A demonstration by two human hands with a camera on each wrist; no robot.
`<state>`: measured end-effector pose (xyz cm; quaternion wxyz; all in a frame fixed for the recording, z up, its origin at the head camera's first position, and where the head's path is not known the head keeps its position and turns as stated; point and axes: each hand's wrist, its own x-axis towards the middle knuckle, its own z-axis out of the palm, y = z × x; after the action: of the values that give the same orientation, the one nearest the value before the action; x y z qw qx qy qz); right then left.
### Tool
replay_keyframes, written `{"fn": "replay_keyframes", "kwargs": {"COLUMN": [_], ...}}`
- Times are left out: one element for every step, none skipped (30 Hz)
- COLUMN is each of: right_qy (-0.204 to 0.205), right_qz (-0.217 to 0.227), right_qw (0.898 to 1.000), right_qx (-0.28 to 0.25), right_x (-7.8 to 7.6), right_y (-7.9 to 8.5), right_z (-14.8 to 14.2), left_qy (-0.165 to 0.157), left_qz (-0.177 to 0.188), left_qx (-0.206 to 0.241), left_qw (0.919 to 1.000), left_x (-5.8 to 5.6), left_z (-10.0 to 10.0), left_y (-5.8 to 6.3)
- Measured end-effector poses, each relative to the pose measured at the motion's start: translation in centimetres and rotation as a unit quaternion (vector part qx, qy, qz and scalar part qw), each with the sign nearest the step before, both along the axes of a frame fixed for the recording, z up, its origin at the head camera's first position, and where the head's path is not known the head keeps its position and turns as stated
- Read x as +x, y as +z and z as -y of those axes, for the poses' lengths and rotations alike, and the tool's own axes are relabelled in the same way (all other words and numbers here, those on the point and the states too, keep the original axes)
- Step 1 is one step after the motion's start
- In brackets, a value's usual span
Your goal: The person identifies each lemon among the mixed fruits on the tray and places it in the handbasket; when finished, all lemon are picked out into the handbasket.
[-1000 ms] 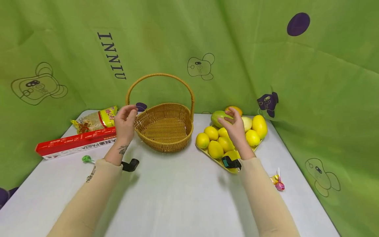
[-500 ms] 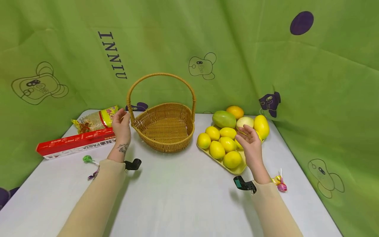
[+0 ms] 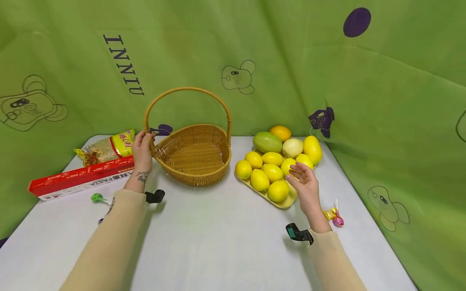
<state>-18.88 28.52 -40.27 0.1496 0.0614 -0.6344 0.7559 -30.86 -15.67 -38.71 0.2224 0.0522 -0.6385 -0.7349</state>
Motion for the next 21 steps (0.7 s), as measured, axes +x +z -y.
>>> {"fn": "replay_keyframes", "kwargs": {"right_qy": [0.000, -0.002, -0.004, -0.007, -0.011, -0.018, -0.021, -0.025, -0.027, -0.033, -0.036, -0.036, -0.035, -0.034, -0.031, -0.030, -0.026, -0.023, -0.020, -0.017, -0.013], "right_qz": [0.003, 0.006, 0.010, 0.016, 0.021, 0.027, 0.033, 0.039, 0.045, 0.052, 0.057, 0.063, 0.068, 0.076, 0.084, 0.093, 0.102, 0.113, 0.125, 0.136, 0.146], "right_qw": [1.000, 1.000, 1.000, 1.000, 1.000, 0.999, 0.999, 0.999, 0.999, 0.998, 0.997, 0.997, 0.996, 0.996, 0.995, 0.993, 0.991, 0.989, 0.986, 0.982, 0.979], "right_qx": [0.000, 0.002, 0.001, 0.003, 0.004, 0.008, 0.011, 0.011, 0.012, 0.018, 0.022, 0.028, 0.034, 0.041, 0.051, 0.063, 0.077, 0.094, 0.110, 0.127, 0.145], "right_x": [0.0, -0.1, -0.1, -0.2, -0.3, -0.4, -0.5, -0.6, -0.7, -0.8, -0.8, -0.9, -0.9, -0.9, -0.9, -0.9, -0.9, -0.9, -0.9, -0.9, -0.8], "right_y": [-0.2, -0.4, -0.5, -0.7, -0.9, -1.1, -1.2, -1.4, -1.6, -1.7, -1.9, -2.0, -2.2, -2.3, -2.4, -2.5, -2.6, -2.7, -2.8, -2.8, -2.9], "right_z": [-0.1, -0.1, -0.2, -0.2, -0.3, -0.4, -0.4, -0.5, -0.6, -0.6, -0.7, -0.7, -0.8, -0.8, -0.9, -0.9, -0.9, -0.9, -0.8, -0.8, -0.7], "left_qy": [0.002, 0.004, 0.005, 0.007, 0.010, 0.012, 0.013, 0.015, 0.017, 0.018, 0.020, 0.022, 0.024, 0.025, 0.026, 0.027, 0.028, 0.028, 0.030, 0.032, 0.035], "left_qz": [-0.003, -0.007, -0.012, -0.014, -0.014, -0.013, -0.012, -0.011, -0.009, -0.008, -0.009, -0.010, -0.012, -0.015, -0.016, -0.020, -0.023, -0.025, -0.026, -0.027, -0.027], "left_qx": [0.011, 0.022, 0.029, 0.036, 0.039, 0.038, 0.040, 0.041, 0.042, 0.045, 0.047, 0.050, 0.054, 0.058, 0.059, 0.061, 0.064, 0.067, 0.069, 0.070, 0.071], "left_qw": [0.9999, 0.9997, 0.9995, 0.9992, 0.9991, 0.9991, 0.9990, 0.9990, 0.9989, 0.9988, 0.9986, 0.9985, 0.9982, 0.9979, 0.9978, 0.9976, 0.9973, 0.9970, 0.9969, 0.9967, 0.9965], "left_x": [0.1, 0.2, 0.3, 0.4, 0.6, 0.8, 1.0, 1.2, 1.3, 1.5, 1.7, 1.9, 2.0, 2.1, 2.2, 2.3, 2.4, 2.5, 2.6, 2.7, 2.7], "left_z": [0.0, -0.1, -0.1, -0.1, -0.1, -0.1, -0.2, -0.2, -0.2, -0.3, -0.3, -0.3, -0.4, -0.4, -0.4, -0.4, -0.4, -0.4, -0.4, -0.4, -0.5], "left_y": [0.0, 0.0, 0.0, 0.0, 0.0, -0.1, -0.1, -0.1, -0.1, -0.2, -0.2, -0.2, -0.3, -0.3, -0.4, -0.4, -0.5, -0.5, -0.6, -0.7, -0.7]}}
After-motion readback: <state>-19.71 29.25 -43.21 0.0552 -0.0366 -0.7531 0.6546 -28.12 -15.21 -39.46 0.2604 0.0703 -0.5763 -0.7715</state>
